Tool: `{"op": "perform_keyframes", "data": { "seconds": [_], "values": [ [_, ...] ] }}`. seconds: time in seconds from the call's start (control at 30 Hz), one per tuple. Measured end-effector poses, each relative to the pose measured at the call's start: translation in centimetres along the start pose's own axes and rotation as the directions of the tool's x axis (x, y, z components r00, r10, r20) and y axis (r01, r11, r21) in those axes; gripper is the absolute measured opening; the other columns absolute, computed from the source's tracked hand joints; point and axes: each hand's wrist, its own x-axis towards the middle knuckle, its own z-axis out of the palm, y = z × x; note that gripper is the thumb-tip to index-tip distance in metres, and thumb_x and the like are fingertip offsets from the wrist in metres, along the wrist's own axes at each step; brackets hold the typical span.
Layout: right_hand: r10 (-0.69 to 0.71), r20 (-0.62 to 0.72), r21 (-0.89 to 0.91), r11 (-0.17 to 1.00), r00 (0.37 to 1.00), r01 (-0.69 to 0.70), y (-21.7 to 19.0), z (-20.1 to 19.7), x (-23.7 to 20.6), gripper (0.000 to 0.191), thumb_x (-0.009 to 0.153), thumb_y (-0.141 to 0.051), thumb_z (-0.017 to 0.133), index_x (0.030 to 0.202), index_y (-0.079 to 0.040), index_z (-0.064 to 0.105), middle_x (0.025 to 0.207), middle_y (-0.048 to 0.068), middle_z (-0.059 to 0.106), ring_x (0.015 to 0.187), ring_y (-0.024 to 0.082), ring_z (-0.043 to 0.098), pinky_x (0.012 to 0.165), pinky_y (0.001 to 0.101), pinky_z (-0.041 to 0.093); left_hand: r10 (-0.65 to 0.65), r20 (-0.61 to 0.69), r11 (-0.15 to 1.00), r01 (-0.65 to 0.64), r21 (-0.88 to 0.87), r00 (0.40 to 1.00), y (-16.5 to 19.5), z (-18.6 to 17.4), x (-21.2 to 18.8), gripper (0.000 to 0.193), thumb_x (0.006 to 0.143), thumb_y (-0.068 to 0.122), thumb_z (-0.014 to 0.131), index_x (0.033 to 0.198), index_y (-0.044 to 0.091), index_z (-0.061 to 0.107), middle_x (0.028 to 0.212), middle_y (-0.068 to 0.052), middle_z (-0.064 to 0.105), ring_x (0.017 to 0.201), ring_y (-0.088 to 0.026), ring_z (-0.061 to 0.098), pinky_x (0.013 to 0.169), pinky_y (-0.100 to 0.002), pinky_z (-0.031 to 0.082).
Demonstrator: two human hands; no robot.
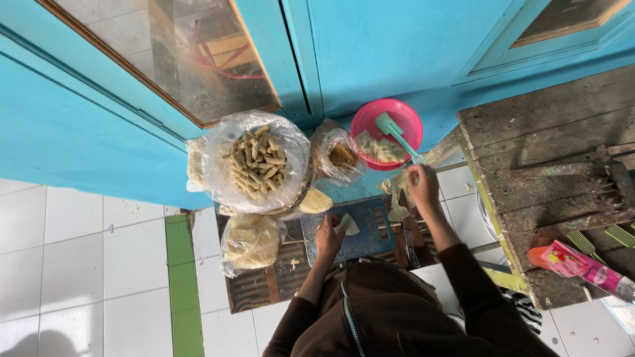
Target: The person cuts a sheet of dough into smaller pieces with a knife on a cutting board, then folds and presses each piece by hand and places the folded pieces aside, with finished rolled dough pieces accumulating in a large plastic bag on the table.
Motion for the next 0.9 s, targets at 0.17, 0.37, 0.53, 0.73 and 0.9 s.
{"op": "perform_keyframes", "data": {
  "seconds": [0.17,0.37,0.53,0.73,0.9],
  "values": [
    [-0.241,0.131,-0.174,0.949,0.962,0.261,-1.2,1.0,2.0,0.039,0.085,-0.016,0.08,0.122,-0.012,0.07,0.135,0.015,0.056,0.128,0.04,0.05,0.105,0.052,0.041,-0.003,-0.01,1.0,0.003,-0.018,1.0,-0.5,0.2,-0.6,0.038,0.078,0.013,0.082,0.105,0.007,0.055,0.093,-0.012,0.069,0.09,-0.034,0.067,0.077,-0.046,0.053],
    [-0.312,0.255,-0.285,0.88,0.915,0.38,-5.2,3.0,4.4,0.055,0.079,-0.022,0.083,0.133,-0.017,0.069,0.158,0.013,0.044,0.141,0.042,0.037,0.114,0.0569,0.033,-0.037,0.026,0.999,0.037,-0.005,0.999,-0.2,-0.5,-0.4,0.039,0.078,0.014,0.082,0.105,0.008,0.056,0.092,-0.013,0.069,0.09,-0.035,0.066,0.077,-0.046,0.053],
    [-0.339,0.281,-0.365,0.828,0.898,0.426,-6.2,4.3,4.7,0.034,0.082,-0.024,0.082,0.115,-0.021,0.077,0.156,0.009,0.048,0.145,0.039,0.034,0.118,0.0594,0.03,0.022,0.005,1.0,-0.022,-0.013,1.0,-0.6,-0.7,-0.4,0.038,0.078,0.015,0.081,0.105,0.009,0.056,0.092,-0.011,0.068,0.089,-0.034,0.066,0.078,-0.046,0.053],
    [-0.307,0.271,-0.337,0.857,0.912,0.389,-5.4,5.8,3.7,0.019,0.083,-0.023,0.084,0.096,-0.012,0.076,0.149,0.009,0.056,0.145,0.038,0.037,0.117,0.0565,0.031,0.055,0.018,0.998,-0.055,0.005,0.998,-2.2,-0.2,-1.1,0.033,0.082,0.016,0.078,0.105,0.009,0.055,0.093,-0.01,0.067,0.091,-0.033,0.064,0.08,-0.047,0.05],
    [-0.328,0.232,-0.298,0.872,0.916,0.388,-5.4,6.2,3.4,0.027,0.079,-0.022,0.086,0.097,-0.01,0.071,0.139,0.011,0.056,0.143,0.037,0.04,0.117,0.0564,0.032,0.033,0.018,0.999,-0.034,0.013,0.999,-3.1,0.2,-1.4,0.033,0.083,0.017,0.078,0.105,0.009,0.055,0.095,-0.01,0.066,0.093,-0.033,0.063,0.081,-0.047,0.049]
  ]
}}
